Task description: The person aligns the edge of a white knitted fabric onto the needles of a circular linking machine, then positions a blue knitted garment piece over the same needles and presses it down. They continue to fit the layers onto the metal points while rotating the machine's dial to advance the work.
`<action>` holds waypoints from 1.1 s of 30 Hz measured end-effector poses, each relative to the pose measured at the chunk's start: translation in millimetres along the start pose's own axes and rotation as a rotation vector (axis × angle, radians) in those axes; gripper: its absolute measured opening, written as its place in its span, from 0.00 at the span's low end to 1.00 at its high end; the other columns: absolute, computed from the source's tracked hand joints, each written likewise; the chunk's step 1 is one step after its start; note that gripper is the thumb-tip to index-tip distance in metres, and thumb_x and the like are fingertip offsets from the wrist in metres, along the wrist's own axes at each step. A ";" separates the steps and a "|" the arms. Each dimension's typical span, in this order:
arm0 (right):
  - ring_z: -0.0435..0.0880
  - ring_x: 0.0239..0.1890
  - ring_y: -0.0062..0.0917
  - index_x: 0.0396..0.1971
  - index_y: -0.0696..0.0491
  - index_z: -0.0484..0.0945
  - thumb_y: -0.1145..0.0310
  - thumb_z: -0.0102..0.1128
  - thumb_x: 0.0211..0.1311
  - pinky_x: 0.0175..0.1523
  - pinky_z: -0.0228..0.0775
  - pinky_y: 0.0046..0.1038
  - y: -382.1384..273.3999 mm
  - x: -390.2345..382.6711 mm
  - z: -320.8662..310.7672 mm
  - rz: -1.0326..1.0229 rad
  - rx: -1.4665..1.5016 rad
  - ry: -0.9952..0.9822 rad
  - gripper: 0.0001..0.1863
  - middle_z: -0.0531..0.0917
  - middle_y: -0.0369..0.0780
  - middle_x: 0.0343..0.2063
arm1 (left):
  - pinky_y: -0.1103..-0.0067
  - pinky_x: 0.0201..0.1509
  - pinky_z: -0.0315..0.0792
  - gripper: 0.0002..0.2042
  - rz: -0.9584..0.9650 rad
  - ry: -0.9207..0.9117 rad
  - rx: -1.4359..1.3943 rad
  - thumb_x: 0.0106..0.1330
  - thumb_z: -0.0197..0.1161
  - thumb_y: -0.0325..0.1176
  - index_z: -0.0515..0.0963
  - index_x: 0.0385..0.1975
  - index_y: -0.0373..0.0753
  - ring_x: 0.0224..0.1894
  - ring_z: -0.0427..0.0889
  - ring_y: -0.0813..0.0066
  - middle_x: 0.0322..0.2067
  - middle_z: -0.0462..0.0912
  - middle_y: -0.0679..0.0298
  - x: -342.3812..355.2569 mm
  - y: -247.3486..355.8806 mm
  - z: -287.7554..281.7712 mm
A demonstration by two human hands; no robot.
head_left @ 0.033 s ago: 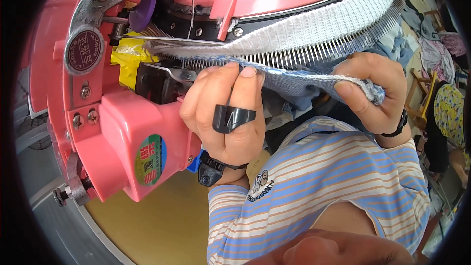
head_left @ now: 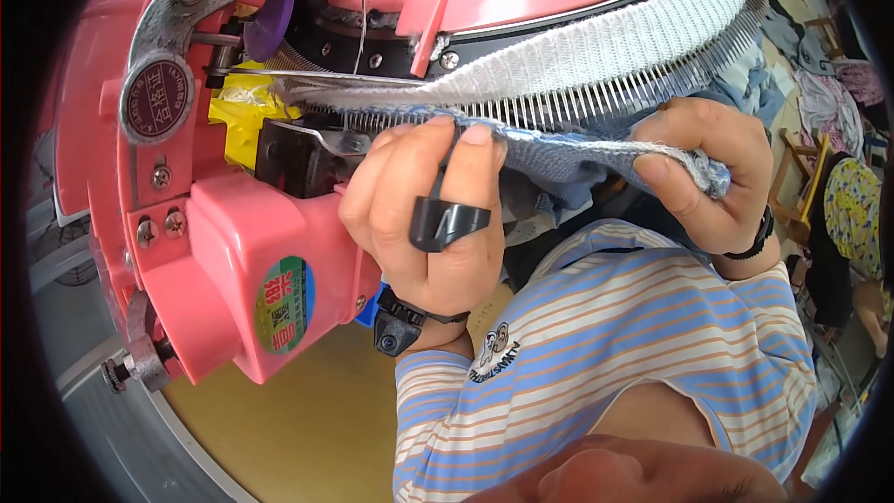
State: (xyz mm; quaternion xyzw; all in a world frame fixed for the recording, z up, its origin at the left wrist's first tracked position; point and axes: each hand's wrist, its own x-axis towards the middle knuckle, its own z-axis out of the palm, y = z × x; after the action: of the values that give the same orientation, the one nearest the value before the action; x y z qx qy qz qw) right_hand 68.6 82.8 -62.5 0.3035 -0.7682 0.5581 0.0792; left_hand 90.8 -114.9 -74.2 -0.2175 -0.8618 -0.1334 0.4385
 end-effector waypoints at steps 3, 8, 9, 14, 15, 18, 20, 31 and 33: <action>0.75 0.18 0.25 0.22 0.60 0.75 0.77 0.60 0.44 0.23 0.64 0.19 0.2 1.2 -0.7 -0.013 -0.008 0.007 0.04 0.77 0.40 0.18 | 0.76 0.35 0.70 0.05 0.000 -0.002 -0.032 0.54 0.60 0.26 0.76 0.30 0.36 0.35 0.71 0.66 0.32 0.72 0.59 1.1 -1.4 2.4; 0.75 0.18 0.25 0.22 0.60 0.75 0.77 0.61 0.43 0.23 0.65 0.20 0.7 2.5 -2.5 -0.056 -0.020 -0.017 0.05 0.77 0.39 0.19 | 0.75 0.35 0.73 0.06 0.126 0.035 0.036 0.54 0.60 0.27 0.75 0.31 0.37 0.36 0.70 0.67 0.33 0.72 0.60 -3.9 -8.3 5.7; 0.75 0.18 0.26 0.22 0.59 0.75 0.76 0.61 0.43 0.23 0.65 0.20 0.3 2.6 -3.0 -0.063 -0.036 -0.048 0.05 0.77 0.39 0.19 | 0.75 0.35 0.73 0.06 0.125 0.035 0.034 0.54 0.60 0.27 0.75 0.31 0.37 0.36 0.70 0.67 0.33 0.72 0.60 -4.5 -9.0 6.4; 0.71 0.15 0.24 0.23 0.60 0.75 0.78 0.58 0.42 0.19 0.60 0.21 4.9 2.0 1.5 -0.135 -0.019 -0.041 0.05 0.76 0.39 0.17 | 0.77 0.35 0.70 0.06 0.159 0.032 0.180 0.53 0.62 0.28 0.76 0.30 0.37 0.35 0.69 0.69 0.33 0.71 0.61 0.0 -7.4 11.1; 0.67 0.12 0.21 0.25 0.61 0.73 0.79 0.55 0.42 0.17 0.55 0.21 6.4 1.6 2.0 -0.190 -0.032 -0.019 0.06 0.74 0.40 0.15 | 0.77 0.35 0.70 0.06 0.162 0.032 0.176 0.53 0.62 0.28 0.76 0.30 0.37 0.35 0.69 0.69 0.33 0.71 0.61 0.7 -6.0 11.7; 0.67 0.12 0.23 0.26 0.60 0.74 0.76 0.59 0.42 0.17 0.55 0.21 5.0 0.1 0.4 -0.178 -0.048 -0.044 0.08 0.74 0.39 0.15 | 0.79 0.33 0.65 0.07 0.091 0.067 0.116 0.52 0.62 0.29 0.77 0.31 0.38 0.35 0.68 0.70 0.32 0.71 0.63 2.8 -3.9 9.1; 0.67 0.11 0.24 0.27 0.60 0.74 0.74 0.62 0.41 0.17 0.55 0.21 5.9 2.4 5.0 -0.194 -0.102 -0.061 0.10 0.74 0.39 0.15 | 0.79 0.33 0.64 0.07 0.105 0.017 0.109 0.51 0.63 0.28 0.77 0.30 0.38 0.34 0.68 0.70 0.32 0.71 0.63 10.3 -0.4 6.6; 0.65 0.12 0.22 0.34 0.56 0.76 0.79 0.60 0.35 0.17 0.54 0.22 16.6 -8.2 7.6 -0.413 -0.434 -0.031 0.18 0.69 0.34 0.12 | 0.77 0.30 0.68 0.10 0.084 0.037 -0.194 0.46 0.63 0.19 0.75 0.29 0.38 0.34 0.69 0.70 0.34 0.72 0.63 2.3 -4.4 6.4; 0.66 0.11 0.22 0.33 0.57 0.76 0.79 0.59 0.38 0.17 0.54 0.21 13.6 -4.0 6.3 -0.363 -0.347 -0.049 0.16 0.71 0.34 0.12 | 0.78 0.30 0.68 0.10 0.030 0.066 -0.213 0.46 0.63 0.20 0.75 0.29 0.39 0.34 0.69 0.70 0.34 0.72 0.63 1.1 -3.5 8.1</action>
State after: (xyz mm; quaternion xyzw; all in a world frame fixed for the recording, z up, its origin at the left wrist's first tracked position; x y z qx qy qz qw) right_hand 65.6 81.3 -77.6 0.4318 -0.7872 0.3869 0.2101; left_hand 82.8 -114.3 -78.1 -0.2712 -0.8244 -0.2250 0.4429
